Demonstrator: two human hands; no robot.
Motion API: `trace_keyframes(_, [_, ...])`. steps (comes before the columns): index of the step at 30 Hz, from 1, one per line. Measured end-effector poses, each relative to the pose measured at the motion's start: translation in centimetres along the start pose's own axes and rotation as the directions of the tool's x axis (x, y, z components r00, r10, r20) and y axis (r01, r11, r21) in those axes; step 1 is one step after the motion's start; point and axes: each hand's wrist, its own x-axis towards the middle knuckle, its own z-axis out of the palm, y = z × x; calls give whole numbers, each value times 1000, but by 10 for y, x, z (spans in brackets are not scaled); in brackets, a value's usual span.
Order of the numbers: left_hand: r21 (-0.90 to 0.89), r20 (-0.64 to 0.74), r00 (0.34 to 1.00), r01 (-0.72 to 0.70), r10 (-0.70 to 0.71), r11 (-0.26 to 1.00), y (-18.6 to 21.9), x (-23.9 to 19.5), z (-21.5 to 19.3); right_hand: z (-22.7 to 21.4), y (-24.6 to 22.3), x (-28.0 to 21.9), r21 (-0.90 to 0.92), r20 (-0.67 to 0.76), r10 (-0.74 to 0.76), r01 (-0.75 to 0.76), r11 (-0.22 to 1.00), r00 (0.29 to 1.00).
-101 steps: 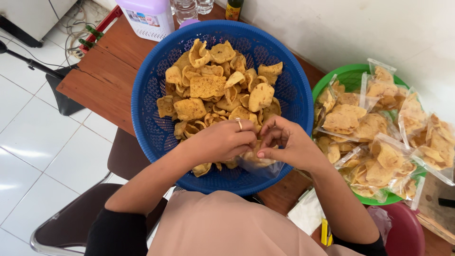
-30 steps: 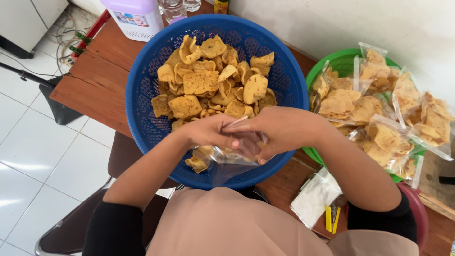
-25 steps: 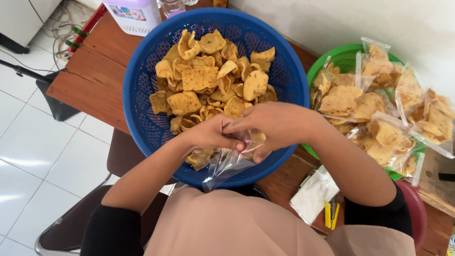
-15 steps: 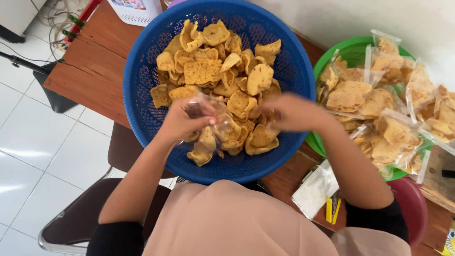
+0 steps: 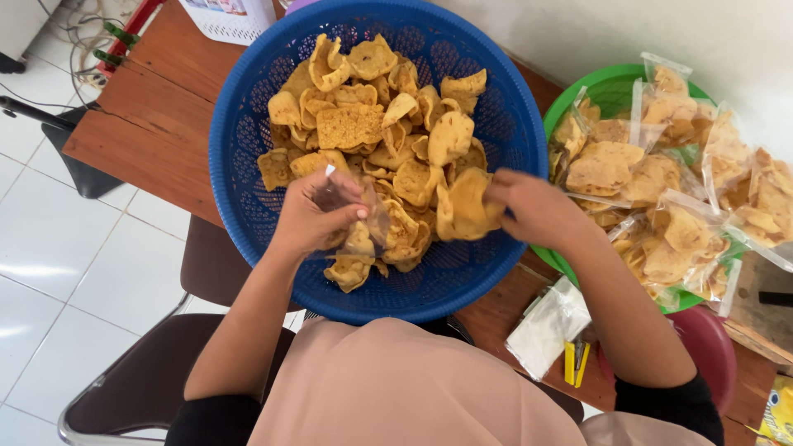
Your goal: The person packs fried snacks from a blue basket into clear plastic bags, seals them, and places them into a green basket. The person uses a yellow handheld sealer to close each bag after filling it.
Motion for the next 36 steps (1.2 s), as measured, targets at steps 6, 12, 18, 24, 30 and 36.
trace_keyframes(6, [-152, -2, 999, -44, 44, 987, 8, -5, -6, 0, -7, 12, 71, -222, -15, 32, 997, 975])
trace_keyframes(12, [-212, -89, 994, -82, 65, 974, 10, -13, -16, 26, -5, 25, -119, -467, 95, -168, 978, 879])
trace_keyframes(18, [-177, -201, 972, -162, 125, 971, 15, -19, -34, 34, -19, 25, -40, -422, 35, -58, 998, 906])
trace_keyframes(24, [-150, -325, 922, -268, 208, 952, 27, -22, -54, 61, -94, 53, 128, -244, -273, 310, 942, 931])
trace_keyframes(30, [-207, -333, 910, -328, 249, 922, 34, -33, -62, 89, -138, 89, 65, 2, -294, 293, 954, 956])
trace_keyframes(36, [-210, -296, 921, -321, 253, 923, 41, -46, -65, 62, -87, 86, 546, -155, -368, 390, 742, 917])
